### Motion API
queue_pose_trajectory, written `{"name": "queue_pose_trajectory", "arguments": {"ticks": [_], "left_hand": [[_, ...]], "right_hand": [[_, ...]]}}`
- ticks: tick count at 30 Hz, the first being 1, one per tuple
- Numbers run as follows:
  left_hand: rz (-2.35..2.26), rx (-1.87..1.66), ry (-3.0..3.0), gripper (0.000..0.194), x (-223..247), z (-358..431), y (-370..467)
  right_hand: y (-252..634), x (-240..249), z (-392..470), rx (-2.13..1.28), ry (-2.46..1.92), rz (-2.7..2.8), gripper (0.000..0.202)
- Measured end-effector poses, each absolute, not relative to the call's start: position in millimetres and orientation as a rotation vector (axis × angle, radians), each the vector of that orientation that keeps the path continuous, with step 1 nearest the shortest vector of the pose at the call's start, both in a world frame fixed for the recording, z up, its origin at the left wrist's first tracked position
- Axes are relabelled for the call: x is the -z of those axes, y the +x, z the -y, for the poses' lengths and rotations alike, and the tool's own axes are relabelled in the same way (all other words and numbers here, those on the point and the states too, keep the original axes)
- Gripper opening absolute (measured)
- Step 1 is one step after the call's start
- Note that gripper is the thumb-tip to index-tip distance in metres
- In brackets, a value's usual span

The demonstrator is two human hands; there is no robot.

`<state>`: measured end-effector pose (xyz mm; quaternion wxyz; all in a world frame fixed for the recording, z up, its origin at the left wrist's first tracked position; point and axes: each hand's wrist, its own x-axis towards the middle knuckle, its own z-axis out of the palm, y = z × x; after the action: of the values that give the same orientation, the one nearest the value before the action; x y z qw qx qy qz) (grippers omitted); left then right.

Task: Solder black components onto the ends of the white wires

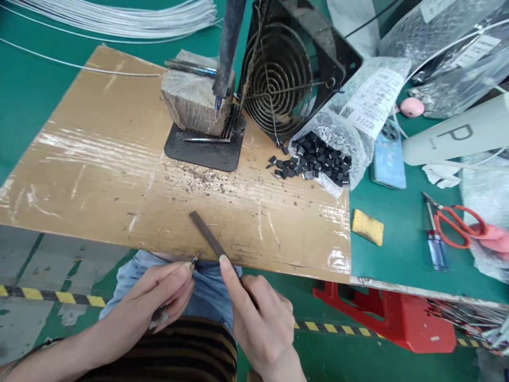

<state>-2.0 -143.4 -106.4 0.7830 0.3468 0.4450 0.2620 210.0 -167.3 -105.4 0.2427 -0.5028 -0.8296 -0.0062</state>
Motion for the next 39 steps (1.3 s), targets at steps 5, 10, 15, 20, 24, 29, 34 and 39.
{"name": "queue_pose_trajectory", "arguments": {"ticks": [5,10,15,20,24,29,34,39], "left_hand": [[-0.989,-0.577,0.726,0.066,105.7,144.5,-0.2],[-1.030,-0.605,0.721,0.068,104.0,145.0,2.0],[-1.072,-0.632,0.737,0.067,103.1,144.8,3.8],[-1.097,-0.615,0.785,0.058,102.5,145.2,2.5],[-1.208,-0.671,1.015,0.046,103.2,143.7,1.9],[-1.269,-0.740,1.181,0.041,102.0,140.9,3.1],[-1.238,-0.761,1.129,0.043,98.4,139.6,4.1],[-1.226,-0.728,1.073,0.044,97.5,142.8,3.7]], "right_hand": [[226.0,104.0,187.7,-0.050,-1.358,2.348,0.073],[217.8,110.8,186.3,-0.105,-1.351,2.338,0.073],[207.2,113.4,170.9,-0.087,-1.295,2.268,0.071],[218.2,106.1,183.9,-0.098,-1.310,2.365,0.068],[209.0,108.5,178.4,-0.124,-1.319,2.309,0.073],[201.4,113.0,175.0,-0.170,-1.252,2.228,0.069],[208.1,107.6,182.4,-0.120,-1.330,2.297,0.063],[195.9,110.4,165.8,-0.070,-1.286,2.226,0.068]]}}
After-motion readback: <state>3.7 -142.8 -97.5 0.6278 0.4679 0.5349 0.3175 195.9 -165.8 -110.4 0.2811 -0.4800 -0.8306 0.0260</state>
